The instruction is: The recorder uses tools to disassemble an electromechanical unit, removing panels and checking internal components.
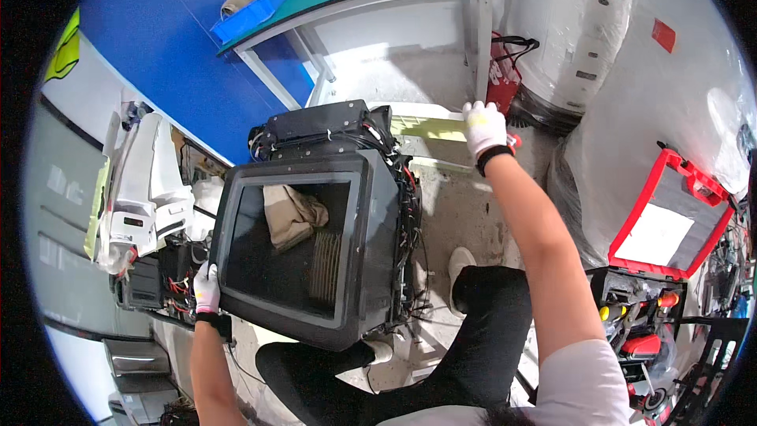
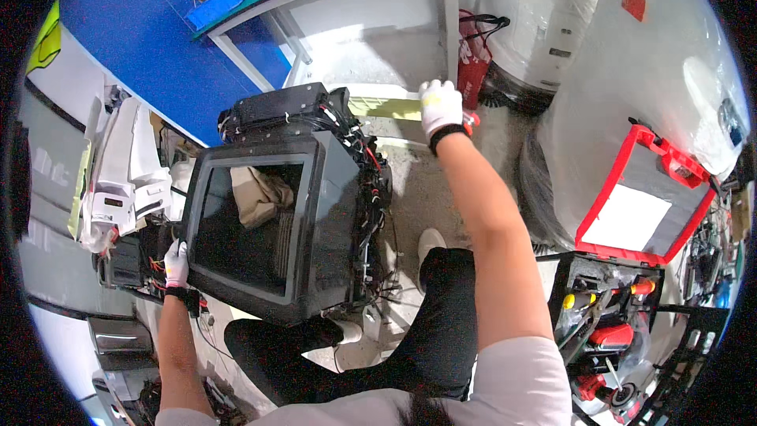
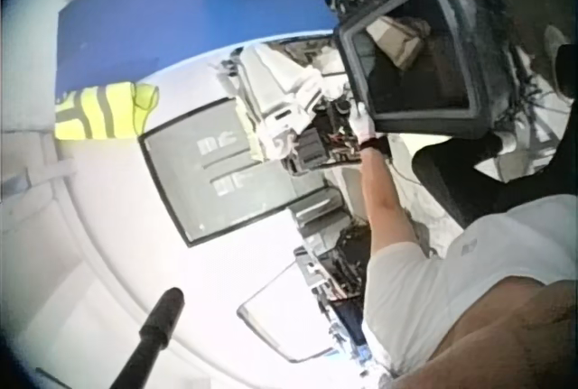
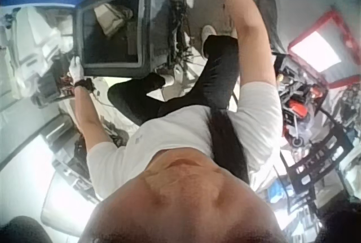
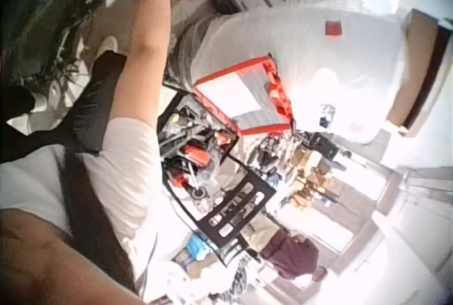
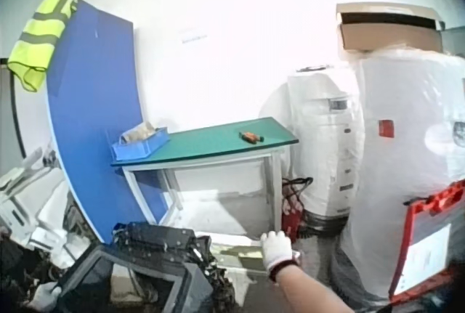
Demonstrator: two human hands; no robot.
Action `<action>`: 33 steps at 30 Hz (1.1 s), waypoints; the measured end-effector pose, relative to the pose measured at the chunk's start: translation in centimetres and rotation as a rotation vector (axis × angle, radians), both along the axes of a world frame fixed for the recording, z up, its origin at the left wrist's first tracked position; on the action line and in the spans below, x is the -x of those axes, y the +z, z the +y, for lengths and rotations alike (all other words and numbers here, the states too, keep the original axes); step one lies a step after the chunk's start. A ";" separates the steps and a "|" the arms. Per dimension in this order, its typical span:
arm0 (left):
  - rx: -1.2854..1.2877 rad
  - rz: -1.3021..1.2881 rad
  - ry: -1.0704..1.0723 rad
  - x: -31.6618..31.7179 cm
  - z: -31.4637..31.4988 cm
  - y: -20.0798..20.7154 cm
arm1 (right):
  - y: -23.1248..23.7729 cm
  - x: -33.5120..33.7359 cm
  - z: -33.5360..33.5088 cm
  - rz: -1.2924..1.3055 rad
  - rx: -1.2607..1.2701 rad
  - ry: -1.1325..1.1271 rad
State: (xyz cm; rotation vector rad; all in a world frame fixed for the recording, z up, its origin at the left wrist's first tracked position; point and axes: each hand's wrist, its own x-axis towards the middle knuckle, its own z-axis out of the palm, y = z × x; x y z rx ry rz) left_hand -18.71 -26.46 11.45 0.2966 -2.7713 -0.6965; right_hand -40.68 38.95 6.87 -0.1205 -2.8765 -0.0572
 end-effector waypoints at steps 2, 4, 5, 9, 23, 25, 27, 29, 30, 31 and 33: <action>-0.015 -0.006 0.026 -0.4 0.5 0.3 | 0.3 1.4 0.7 0.017 -0.009 0.033; -0.012 -0.001 0.035 -0.5 0.4 0.4 | 1.0 1.8 1.4 -0.031 -0.066 0.091; -0.006 -0.004 0.033 -0.6 0.2 0.3 | 1.4 1.8 1.9 -0.065 -0.056 0.122; -0.019 -0.046 0.058 -0.2 0.1 0.1 | 2.3 0.1 5.6 -0.082 -0.028 0.117; -0.006 -0.010 0.014 0.7 -2.4 -1.2 | 3.3 -13.4 13.1 0.103 0.168 -0.190; 0.003 0.007 0.009 0.7 -2.7 -1.3 | 2.7 -14.7 12.2 0.195 0.221 -0.257; -0.001 -0.040 0.011 0.9 -2.2 -1.3 | 2.5 -16.3 11.4 0.225 0.255 -0.290; 0.030 -0.022 0.015 0.8 -3.0 -1.5 | 2.3 -17.3 10.9 0.262 0.322 -0.320; 0.055 -0.003 0.019 0.6 -3.4 -1.6 | 2.2 -17.7 10.7 0.260 0.329 -0.321; 0.045 0.010 0.000 0.7 -3.0 -1.5 | 2.0 -18.2 10.8 0.276 0.325 -0.312; 0.023 -0.011 0.000 0.7 -2.3 -1.2 | 1.0 -18.5 11.7 0.268 0.311 -0.310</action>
